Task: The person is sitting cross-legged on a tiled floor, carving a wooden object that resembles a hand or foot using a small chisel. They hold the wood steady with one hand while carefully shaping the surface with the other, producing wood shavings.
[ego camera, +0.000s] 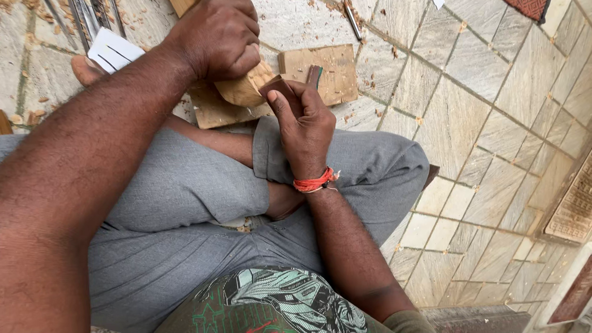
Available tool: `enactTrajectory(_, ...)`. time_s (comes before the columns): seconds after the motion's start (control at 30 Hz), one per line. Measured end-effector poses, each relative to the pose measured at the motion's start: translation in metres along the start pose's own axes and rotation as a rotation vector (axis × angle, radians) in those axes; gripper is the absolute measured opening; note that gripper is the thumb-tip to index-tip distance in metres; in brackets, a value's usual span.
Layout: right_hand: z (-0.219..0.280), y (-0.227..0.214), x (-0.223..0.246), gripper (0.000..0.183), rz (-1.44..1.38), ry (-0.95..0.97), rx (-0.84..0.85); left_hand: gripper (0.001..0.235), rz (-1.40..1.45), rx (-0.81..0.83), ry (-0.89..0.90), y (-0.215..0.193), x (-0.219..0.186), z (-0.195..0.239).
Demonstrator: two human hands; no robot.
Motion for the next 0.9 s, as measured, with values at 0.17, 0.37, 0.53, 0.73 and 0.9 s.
enactTrajectory(0.17, -0.003, 0.005, 0.001, 0.021, -0.087, 0.062, 0.014, 0.038, -0.088, 0.024, -0.011, -0.008, -0.005, 0.0)
enactTrajectory(0.37, -0.004, 0.004, 0.009, 0.023, 0.042, -0.016, -0.023, 0.036, -0.101, -0.038, 0.038, -0.015, -0.006, -0.001)
enactTrajectory(0.53, -0.009, 0.014, -0.016, 0.025, -0.205, 0.178, 0.035, 0.038, 0.043, -0.011, -0.014, -0.006, -0.002, 0.008)
enactTrajectory(0.73, -0.011, 0.006, -0.012, 0.025, -0.124, 0.122, 0.066, 0.037, 0.005, -0.051, 0.029, -0.015, -0.006, 0.004)
enactTrajectory(0.9, -0.006, 0.014, -0.018, 0.03, -0.414, 0.277, 0.103, 0.033, -0.02, -0.039, 0.022, -0.022, -0.013, 0.009)
Point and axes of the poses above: each hand's wrist, its own z-axis away from the middle knuckle, its own y-axis out of the palm, x = y × z, the point moved 6 cm from there along -z, towards the middle knuckle
